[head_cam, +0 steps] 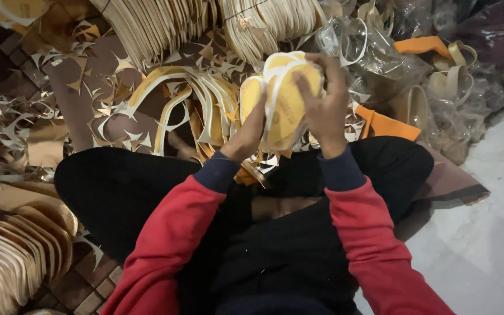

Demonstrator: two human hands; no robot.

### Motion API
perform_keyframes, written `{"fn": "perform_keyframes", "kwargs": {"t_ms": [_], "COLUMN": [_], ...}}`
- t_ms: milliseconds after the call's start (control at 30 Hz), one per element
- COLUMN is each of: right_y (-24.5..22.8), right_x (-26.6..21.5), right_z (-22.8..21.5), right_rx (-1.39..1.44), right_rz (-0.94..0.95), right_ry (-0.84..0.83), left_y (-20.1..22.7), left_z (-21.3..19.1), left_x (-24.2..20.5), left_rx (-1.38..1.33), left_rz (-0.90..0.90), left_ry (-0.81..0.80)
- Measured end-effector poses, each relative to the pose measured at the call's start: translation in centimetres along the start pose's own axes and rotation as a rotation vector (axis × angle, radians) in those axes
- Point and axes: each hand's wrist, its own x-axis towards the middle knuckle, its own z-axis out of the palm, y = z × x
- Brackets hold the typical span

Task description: Trimming excess material from the edges of shoe soles using scissors and stacking the finished pieces.

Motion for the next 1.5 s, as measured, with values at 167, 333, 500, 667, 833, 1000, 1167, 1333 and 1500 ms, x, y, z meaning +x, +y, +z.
{"fn": "perform_keyframes", "kwargs": {"t_ms": [167,333,500,667,833,1000,1167,1333,1500], "right_y": [2.2,2.4,2.6,2.8,2.8,1.5,-2.4,-3.1,-4.0], "right_x": [-0.8,-1.8,-1.9,-1.6,-2.6,-4.4,-5.7,-6.6,-7.0], "right_z": [1.5,1.3,2.1,3.0,3.8,2.7,4.8,5.9,6.1], "right_rx": [0.255,0.275,0.771,0.875,0.814,0.356,0.208,0.167,0.073], "right_rz": [0.113,0.221,0.086,0.19,0.279,-0.17,-0.454,-0.577,-0.51], "right_ry": [0.025,0.278,-0.207,-0.228,-0.077,-0.109,-0.552,-0.437,-0.422], "left_y": [0.4,0.6,1.2,0.2,0.3,2.7,5.0,4.5,5.0], "left_z": [1.2,1.0,1.2,0.8,0.7,-3.5,-3.8,-3.9,-2.6], "left_x": [-0.6,-0.7,-0.9,-0.2,0.1,1.0,-0.7,-0.3,-0.7], "left_rx": [0.017,-0.026,0.028,0.003,0.022,-0.518,-0.545,-0.472,-0.589], "left_rz": [0.107,0.217,0.191,0.24,0.305,0.439,0.472,0.443,0.392], "left_ry": [0.112,0.148,0.053,0.066,0.19,0.483,0.643,0.748,0.813]}}
